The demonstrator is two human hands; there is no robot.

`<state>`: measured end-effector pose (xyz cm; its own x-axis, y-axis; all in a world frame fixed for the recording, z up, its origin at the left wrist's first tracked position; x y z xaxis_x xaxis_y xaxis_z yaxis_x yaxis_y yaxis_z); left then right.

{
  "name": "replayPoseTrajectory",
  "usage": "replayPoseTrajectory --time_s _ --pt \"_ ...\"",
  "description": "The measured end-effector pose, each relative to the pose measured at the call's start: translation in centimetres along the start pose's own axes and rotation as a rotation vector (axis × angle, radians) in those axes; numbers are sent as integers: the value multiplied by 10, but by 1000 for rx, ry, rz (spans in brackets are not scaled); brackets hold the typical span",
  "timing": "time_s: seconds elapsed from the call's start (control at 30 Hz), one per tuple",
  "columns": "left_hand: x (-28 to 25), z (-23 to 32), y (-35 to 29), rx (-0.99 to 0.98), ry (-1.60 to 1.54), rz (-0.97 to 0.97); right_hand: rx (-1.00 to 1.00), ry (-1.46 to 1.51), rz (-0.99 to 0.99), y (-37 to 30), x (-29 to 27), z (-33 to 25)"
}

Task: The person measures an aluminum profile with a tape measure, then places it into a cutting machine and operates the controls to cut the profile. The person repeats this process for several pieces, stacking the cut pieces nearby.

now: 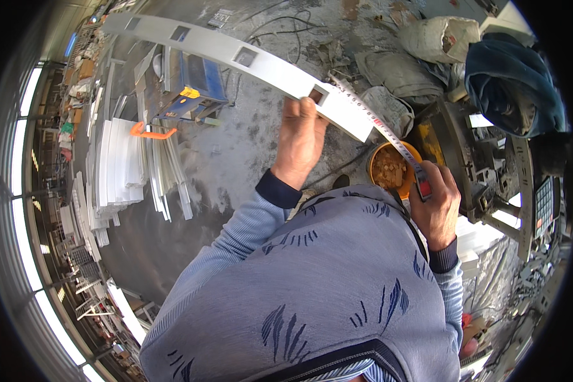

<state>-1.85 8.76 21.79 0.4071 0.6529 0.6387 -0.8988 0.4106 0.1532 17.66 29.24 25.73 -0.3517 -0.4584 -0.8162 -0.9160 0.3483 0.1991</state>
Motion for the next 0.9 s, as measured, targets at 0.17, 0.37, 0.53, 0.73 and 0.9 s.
replayPoseTrajectory --time_s 0.17,0.37,0.53,0.73,0.9 --pt "4 -10 -9 -56 27 -50 11 111 -23 9 -1 -13" --pt "14 -13 -15 -56 39 -73 -40 93 -11 20 1 -27" --pt "17 -15 -18 -65 78 -82 -67 45 4 23 9 -29" --pt "11 -19 -16 -51 96 -91 -61 24 7 21 13 -25" --pt "10 -25 -16 -48 65 -92 -49 43 -9 19 15 -24"
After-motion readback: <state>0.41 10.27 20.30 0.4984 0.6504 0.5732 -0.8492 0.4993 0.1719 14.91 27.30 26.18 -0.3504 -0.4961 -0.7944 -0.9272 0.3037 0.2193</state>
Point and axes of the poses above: each hand's wrist, its own y-axis towards the middle knuckle, its own x-axis out of the palm, z = x × y, the point moved 2 cm from there along y, towards the middle knuckle, and after that the axes turned 3 degrees about -y, right-handed, at the moved point
